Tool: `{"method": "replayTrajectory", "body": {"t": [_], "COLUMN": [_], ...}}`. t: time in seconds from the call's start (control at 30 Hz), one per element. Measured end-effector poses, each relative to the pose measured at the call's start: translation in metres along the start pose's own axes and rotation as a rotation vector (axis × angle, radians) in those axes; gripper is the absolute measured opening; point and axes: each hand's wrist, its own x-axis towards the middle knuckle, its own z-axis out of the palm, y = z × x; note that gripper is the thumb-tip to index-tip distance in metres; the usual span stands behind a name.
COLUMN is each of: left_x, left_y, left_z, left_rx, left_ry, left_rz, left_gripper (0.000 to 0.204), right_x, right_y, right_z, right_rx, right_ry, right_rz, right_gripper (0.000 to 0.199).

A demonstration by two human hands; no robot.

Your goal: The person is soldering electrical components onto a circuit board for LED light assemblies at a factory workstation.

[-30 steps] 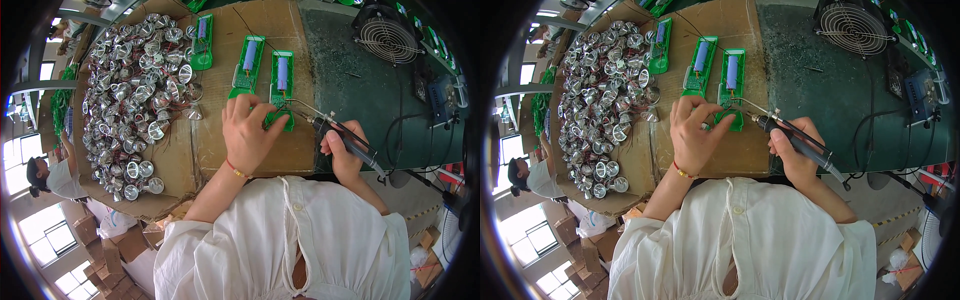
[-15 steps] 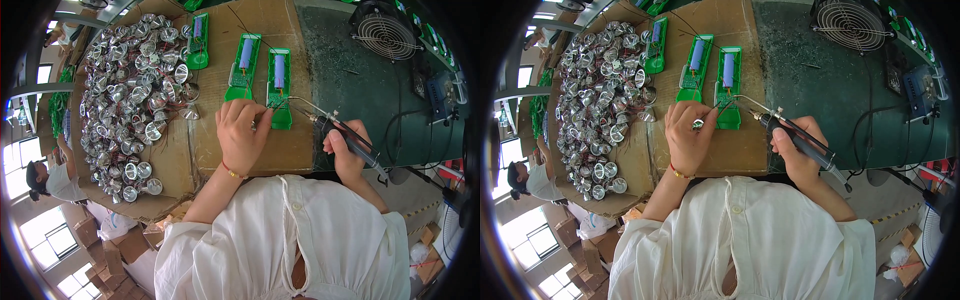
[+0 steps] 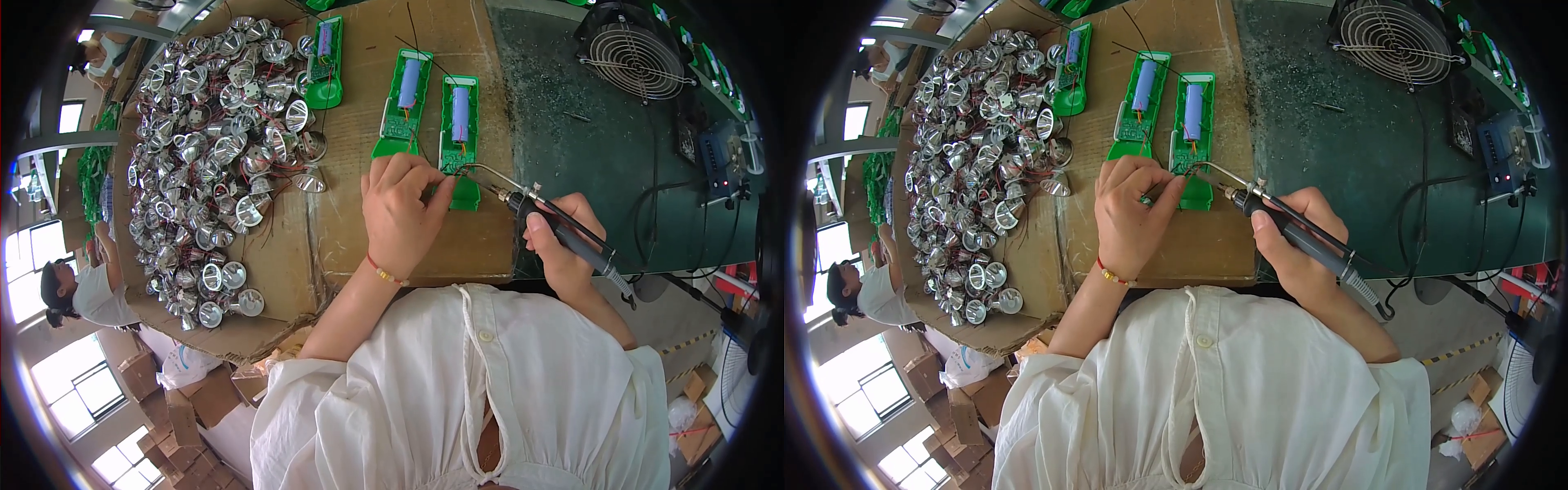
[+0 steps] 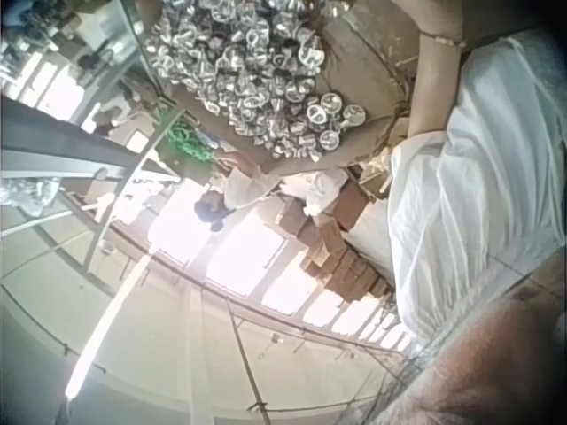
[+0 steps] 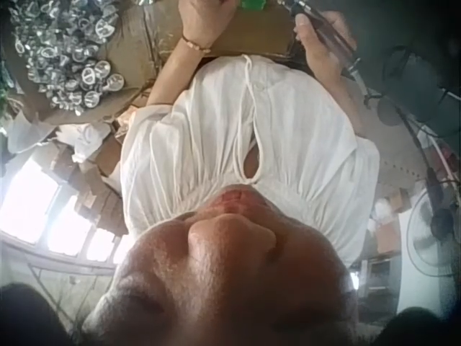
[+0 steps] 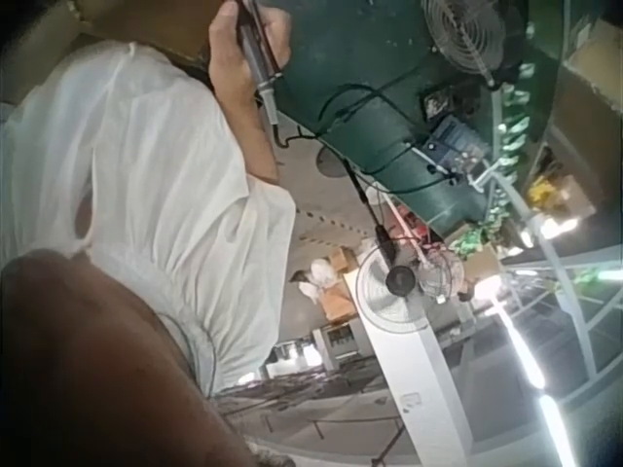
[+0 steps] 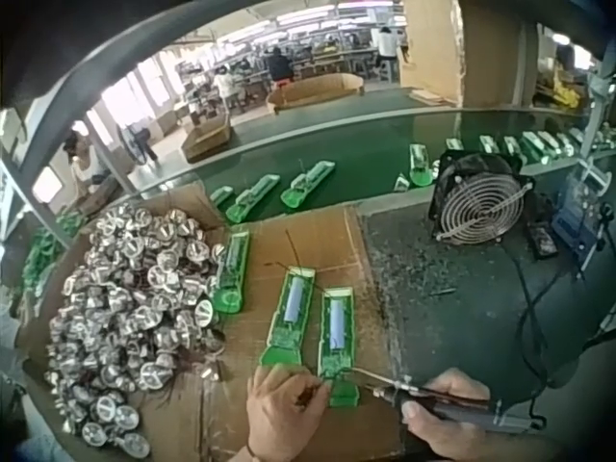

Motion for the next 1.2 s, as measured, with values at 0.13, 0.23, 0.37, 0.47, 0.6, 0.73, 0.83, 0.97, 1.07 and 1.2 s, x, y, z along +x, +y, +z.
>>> {"method": "replayTrajectory", "body": {"t": [0.13, 0.23, 0.37, 0.47, 0.6, 0.73, 0.83, 0.97, 1.07, 1.2], "left_x": [0.000, -0.001, 0.000, 0.000, 0.001, 0.011, 0.016, 0.040, 0.091, 0.197], "left_y": [0.000, 0.000, -0.002, 0.002, -0.002, 0.012, 0.018, 0.026, 0.035, 0.024], "left_z": [0.000, -0.001, 0.002, 0.000, -0.001, -0.010, -0.018, -0.009, 0.009, 0.066], "left_rx": [0.001, 0.008, 0.000, 0.000, 0.015, 0.111, 0.370, 0.372, 0.327, 0.518], "left_ry": [-0.002, 0.000, -0.015, -0.007, 0.001, 0.021, -0.066, -0.173, -0.204, -0.153], "left_rz": [0.004, 0.009, 0.008, 0.002, 0.003, 0.001, 0.155, 0.253, 0.300, 0.295], "left_gripper": [0.011, 0.010, 0.011, 0.011, 0.011, 0.012, 0.011, 0.008, 0.009, 0.017], "right_x": [-0.003, -0.006, -0.005, -0.007, -0.003, 0.000, 0.008, 0.017, 0.023, 0.025], "right_y": [-0.006, -0.006, -0.004, -0.005, 0.001, 0.002, 0.009, 0.016, 0.025, 0.034], "right_z": [0.001, -0.001, -0.002, -0.002, -0.002, -0.009, -0.020, -0.037, -0.048, -0.047], "right_rx": [0.032, 0.126, 0.114, 0.127, 0.133, 0.140, 0.134, 0.130, 0.086, 0.129], "right_ry": [0.014, 0.098, 0.096, 0.093, 0.105, 0.158, 0.193, 0.265, 0.330, 0.328], "right_rz": [0.048, 0.070, 0.055, 0.051, 0.058, 0.043, 0.019, 0.024, 0.025, 0.090], "right_gripper": [0.016, 0.019, 0.018, 0.019, 0.018, 0.017, 0.017, 0.016, 0.013, 0.013]}}
